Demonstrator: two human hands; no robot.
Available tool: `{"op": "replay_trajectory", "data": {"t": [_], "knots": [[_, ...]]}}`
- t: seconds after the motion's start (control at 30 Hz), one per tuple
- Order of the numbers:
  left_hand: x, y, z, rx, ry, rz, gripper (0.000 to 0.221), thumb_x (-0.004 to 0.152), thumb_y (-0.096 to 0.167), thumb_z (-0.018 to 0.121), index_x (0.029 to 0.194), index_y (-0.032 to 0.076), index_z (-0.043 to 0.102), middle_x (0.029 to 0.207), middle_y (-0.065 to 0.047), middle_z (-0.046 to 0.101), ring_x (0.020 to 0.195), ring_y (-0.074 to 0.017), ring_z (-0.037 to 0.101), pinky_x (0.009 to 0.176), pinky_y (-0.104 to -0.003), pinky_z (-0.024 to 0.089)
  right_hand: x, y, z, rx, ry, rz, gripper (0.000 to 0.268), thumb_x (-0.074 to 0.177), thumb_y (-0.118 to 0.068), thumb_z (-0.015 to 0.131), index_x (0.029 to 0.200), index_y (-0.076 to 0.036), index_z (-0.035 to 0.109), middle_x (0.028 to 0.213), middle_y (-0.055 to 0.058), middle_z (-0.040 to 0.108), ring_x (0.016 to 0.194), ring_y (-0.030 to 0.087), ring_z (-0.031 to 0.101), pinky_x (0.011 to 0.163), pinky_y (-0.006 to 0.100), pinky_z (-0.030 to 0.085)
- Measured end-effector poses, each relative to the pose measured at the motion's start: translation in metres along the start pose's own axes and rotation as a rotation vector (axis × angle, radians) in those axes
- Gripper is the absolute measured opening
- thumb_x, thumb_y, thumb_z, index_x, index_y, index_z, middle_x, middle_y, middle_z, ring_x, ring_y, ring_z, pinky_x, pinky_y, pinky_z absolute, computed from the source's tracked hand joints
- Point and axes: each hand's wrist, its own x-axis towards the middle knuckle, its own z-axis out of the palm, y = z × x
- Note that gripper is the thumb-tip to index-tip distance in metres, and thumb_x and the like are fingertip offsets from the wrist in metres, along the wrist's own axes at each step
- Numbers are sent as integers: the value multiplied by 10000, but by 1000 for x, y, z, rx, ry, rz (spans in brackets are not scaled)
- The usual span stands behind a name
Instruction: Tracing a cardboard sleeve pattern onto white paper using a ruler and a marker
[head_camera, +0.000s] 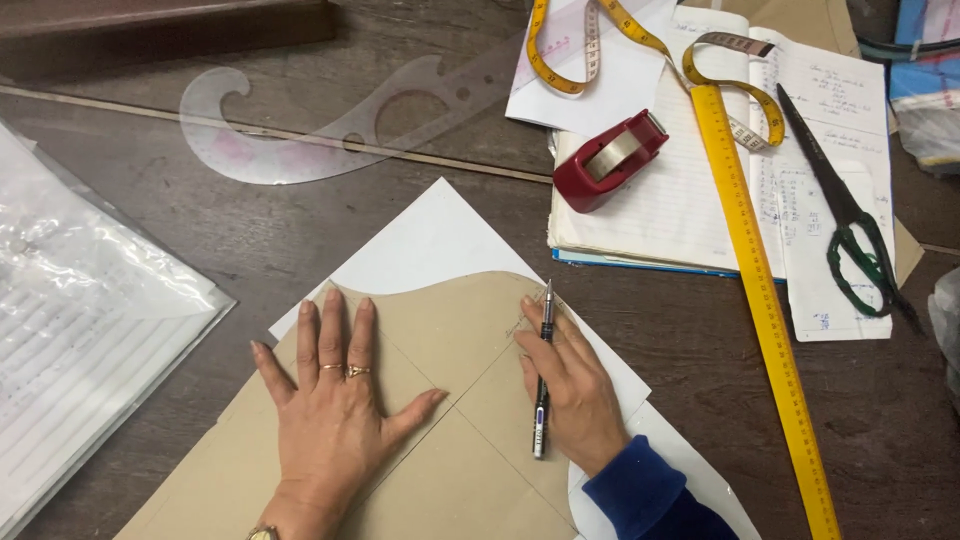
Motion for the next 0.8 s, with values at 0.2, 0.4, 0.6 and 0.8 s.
{"op": "replay_trajectory", "data": {"t": [0.2,0.4,0.6,0.8], "knots": [[0,-1,2,-22,8,3,1133,669,818,459,1534,126,221,1614,-119,147,1486,-317,134,1103,-707,66,2,1,2,-8,17,27,157,919,6,520,1067,18,572,1318,221,552,1251,395,532,1094,436,417],[0,-4,4,26,-17,-3,1188,654,888,491,1524,125,222,1606,-122,158,1485,-312,113,1100,-686,49,-3,3,5,24,-20,85,154,903,-93,571,1040,-23,574,1332,178,569,1260,336,537,1078,408,400],[-1,-7,5,94,6,-1,1273,624,956,528,1527,122,198,1600,-138,156,1486,-314,112,1103,-668,88,0,-4,8,-46,4,45,210,865,-108,617,1037,8,587,1291,201,594,1221,351,574,1075,432,435],[-1,-10,2,116,1,7,1276,646,990,500,1532,131,172,1608,-133,116,1494,-313,77,1115,-656,68,5,-11,14,-85,50,36,157,860,-63,617,977,31,570,1274,227,603,1198,385,594,1065,439,463]]}}
